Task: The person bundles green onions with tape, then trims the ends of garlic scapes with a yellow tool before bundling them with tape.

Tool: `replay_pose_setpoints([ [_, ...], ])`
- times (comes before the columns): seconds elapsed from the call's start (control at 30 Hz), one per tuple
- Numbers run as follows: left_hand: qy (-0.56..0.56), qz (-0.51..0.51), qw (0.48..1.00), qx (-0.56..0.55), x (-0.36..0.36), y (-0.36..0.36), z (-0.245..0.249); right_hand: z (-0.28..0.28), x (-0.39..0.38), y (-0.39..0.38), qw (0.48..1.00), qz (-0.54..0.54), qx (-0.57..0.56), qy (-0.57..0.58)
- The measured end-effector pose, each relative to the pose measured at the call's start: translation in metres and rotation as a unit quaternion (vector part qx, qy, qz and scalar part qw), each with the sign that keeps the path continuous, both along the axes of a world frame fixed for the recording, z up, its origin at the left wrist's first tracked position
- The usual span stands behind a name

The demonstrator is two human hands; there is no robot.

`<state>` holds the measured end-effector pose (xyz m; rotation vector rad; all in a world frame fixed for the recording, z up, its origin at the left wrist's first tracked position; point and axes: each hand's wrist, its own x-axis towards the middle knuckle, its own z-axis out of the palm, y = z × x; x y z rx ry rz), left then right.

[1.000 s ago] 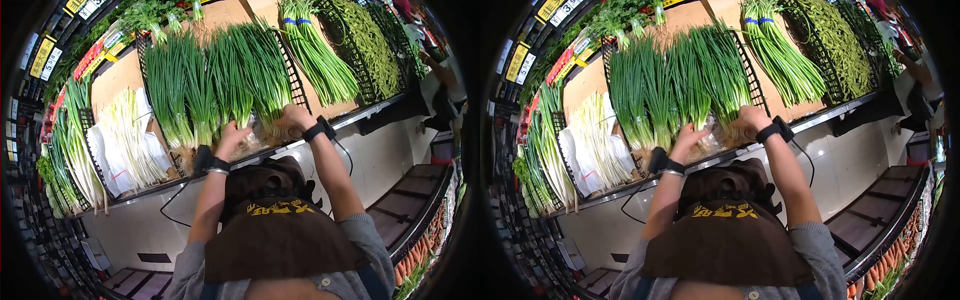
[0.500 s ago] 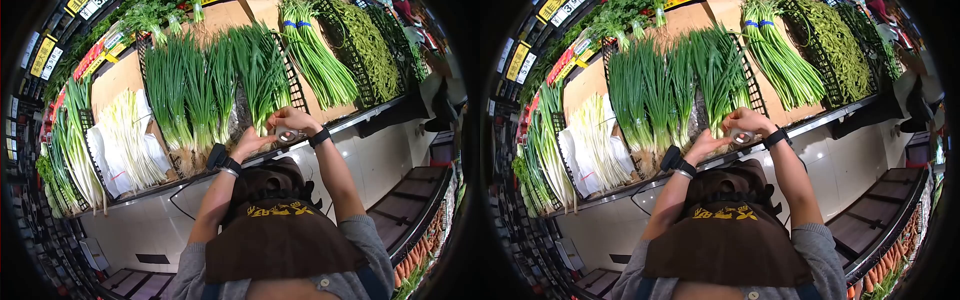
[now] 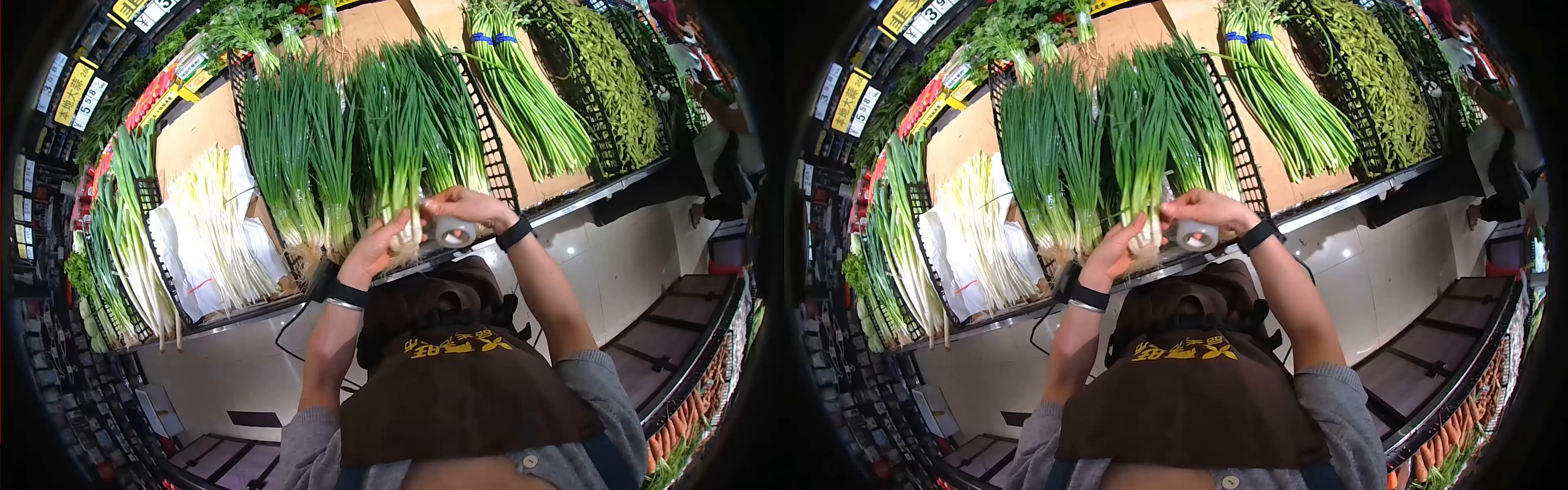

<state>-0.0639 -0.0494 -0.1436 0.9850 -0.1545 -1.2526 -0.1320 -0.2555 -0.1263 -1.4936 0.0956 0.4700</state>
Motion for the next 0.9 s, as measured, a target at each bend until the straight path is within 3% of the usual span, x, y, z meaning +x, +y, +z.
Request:
replay_pose_setpoints([
  [0.07,-0.212,0.089,0.962,0.145,-0.013,-0.009,-0.017,-0.015,0.007,0.011,0.997,0.016,-0.056,0.041],
  [0.1,-0.307,0.110,0.928,0.181,-0.012,-0.014,-0.020,-0.011,0.005,0.014,0.997,-0.016,0.016,0.076],
  [0.13,-0.307,0.109,0.928,0.181,-0.006,-0.011,-0.022,-0.007,0.004,0.015,0.989,-0.047,0.087,0.112],
  [0.2,-0.251,0.063,0.946,0.198,0.007,-0.005,-0.014,0.001,-0.003,0.007,0.982,-0.084,0.125,0.115],
  [0.23,-0.189,0.128,0.961,0.155,0.006,-0.006,0.000,0.002,-0.008,-0.001,0.972,-0.119,0.164,0.117],
  [0.27,-0.211,0.129,0.955,0.164,0.009,-0.002,-0.002,-0.001,-0.014,-0.011,0.971,-0.151,0.161,0.094],
  [0.3,-0.435,0.127,0.848,0.275,0.017,0.008,-0.032,0.001,-0.020,-0.018,0.971,-0.179,0.149,0.060],
  [0.33,-0.626,0.117,0.678,0.367,0.023,0.015,-0.060,0.003,-0.026,-0.025,0.969,-0.206,0.137,0.025],
  [0.37,-0.627,0.118,0.678,0.364,0.022,0.011,-0.047,-0.007,-0.029,-0.046,0.985,-0.120,0.119,0.037],
  [0.43,-0.705,0.174,0.636,0.261,0.009,-0.002,0.002,0.031,-0.031,-0.024,0.991,-0.099,0.081,0.039],
  [0.47,-0.455,0.097,0.856,0.224,0.006,-0.015,0.017,0.044,-0.032,-0.013,0.995,-0.075,0.046,0.043],
  [0.5,-0.240,0.052,0.960,0.133,0.006,-0.024,0.011,0.029,-0.029,-0.012,0.998,-0.003,0.023,0.065],
  [0.53,-0.012,0.004,0.999,0.031,0.007,-0.030,0.003,0.022,-0.025,0.002,0.999,0.029,-0.034,-0.002],
  [0.57,0.085,-0.033,0.996,-0.011,0.008,-0.030,-0.004,0.021,-0.025,0.008,0.995,0.043,-0.095,-0.010],
  [0.67,0.037,0.108,0.993,0.007,-0.004,-0.029,-0.011,-0.005,-0.021,-0.003,0.984,0.025,-0.178,-0.014],
  [0.73,0.033,0.082,0.996,0.017,-0.004,-0.016,-0.009,0.003,-0.015,-0.007,0.984,-0.021,-0.166,0.057],
  [0.8,-0.176,-0.010,0.980,0.094,-0.004,-0.010,-0.009,0.009,-0.007,0.007,0.988,-0.036,-0.131,0.070],
  [0.83,-0.345,-0.048,0.918,0.190,-0.014,-0.015,0.017,0.011,-0.001,0.017,0.985,-0.024,-0.145,0.089],
  [0.87,-0.626,0.038,0.766,0.142,-0.023,-0.017,0.003,0.013,0.002,0.023,0.981,-0.013,-0.159,0.107],
  [0.9,-0.631,0.021,0.744,0.218,-0.029,-0.019,0.016,-0.015,0.012,0.022,0.981,0.007,-0.178,0.081],
])
